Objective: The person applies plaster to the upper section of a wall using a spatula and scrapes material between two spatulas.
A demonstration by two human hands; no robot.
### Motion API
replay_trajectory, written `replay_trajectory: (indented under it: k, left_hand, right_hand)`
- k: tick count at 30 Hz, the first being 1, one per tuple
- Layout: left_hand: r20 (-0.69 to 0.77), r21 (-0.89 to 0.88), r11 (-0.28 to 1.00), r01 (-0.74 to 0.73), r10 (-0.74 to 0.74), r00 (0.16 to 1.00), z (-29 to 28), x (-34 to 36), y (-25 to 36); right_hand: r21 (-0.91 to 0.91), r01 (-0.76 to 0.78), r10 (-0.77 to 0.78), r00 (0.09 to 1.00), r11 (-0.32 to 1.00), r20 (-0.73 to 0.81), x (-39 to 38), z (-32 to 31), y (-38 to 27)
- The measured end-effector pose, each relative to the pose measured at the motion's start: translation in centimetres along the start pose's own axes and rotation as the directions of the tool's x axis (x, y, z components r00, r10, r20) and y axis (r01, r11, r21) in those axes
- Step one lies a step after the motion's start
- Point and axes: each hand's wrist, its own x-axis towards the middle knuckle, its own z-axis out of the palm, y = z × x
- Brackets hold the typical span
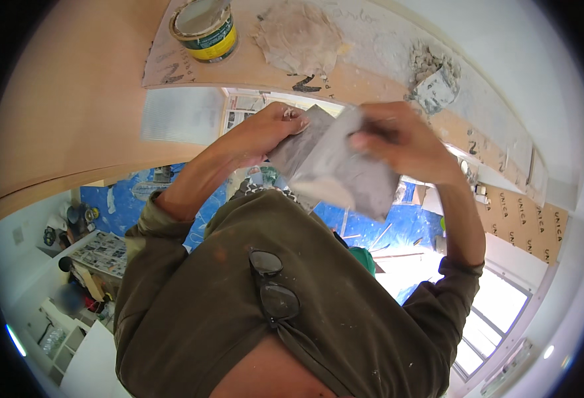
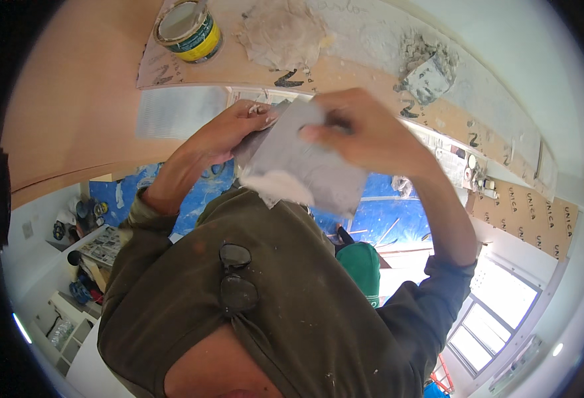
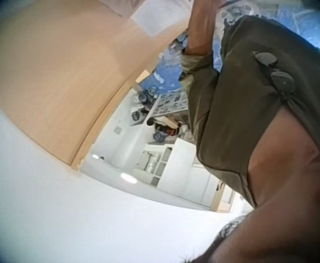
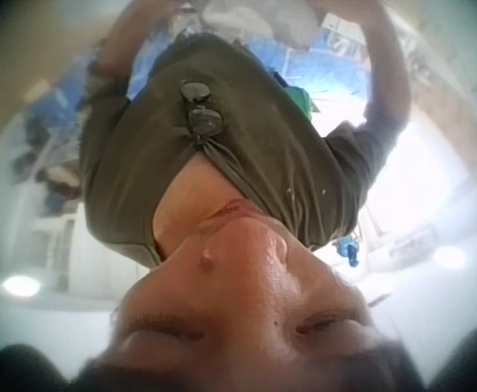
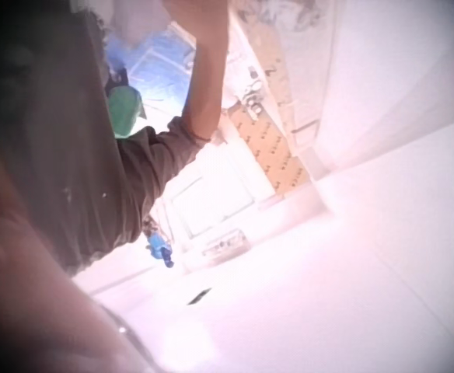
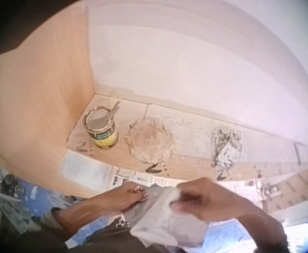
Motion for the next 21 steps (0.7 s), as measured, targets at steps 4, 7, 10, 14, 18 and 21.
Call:
replay_trajectory:
  k: [4,7,10,14,18,21]
  left_hand:
    - [-0.109,-0.053,0.997,-0.064,0.058,0.992,1.2,-1.3,0.4]
    - [0.0,0.003,0.99,-0.141,0.141,0.99,0.5,-1.3,1.2]
    - [-0.071,-0.175,0.977,-0.125,0.114,0.991,0.9,-2.5,3.0]
    - [-0.068,-0.04,0.984,-0.172,0.169,0.983,-0.3,-1.5,1.4]
    - [-0.091,0.187,0.968,-0.168,0.187,0.978,1.6,-2.3,0.8]
    - [-0.058,0.218,0.962,-0.166,0.182,0.982,2.3,-2.0,0.6]
  right_hand:
    - [-0.263,0.201,-0.292,0.879,0.944,-0.377,-3.7,-0.4,-2.4]
    - [-0.749,0.384,-0.705,0.693,0.54,-0.153,-5.0,2.5,-1.3]
    - [-0.812,0.342,-0.701,0.704,0.472,-0.111,-6.1,5.4,-0.3]
    - [-0.732,0.391,-0.714,0.676,0.558,-0.183,-7.5,4.9,0.2]
    - [-0.633,0.306,-0.583,0.76,0.711,-0.286,-5.0,1.9,-0.4]
    - [-0.469,0.191,-0.349,0.895,0.862,-0.279,-2.9,0.8,1.1]
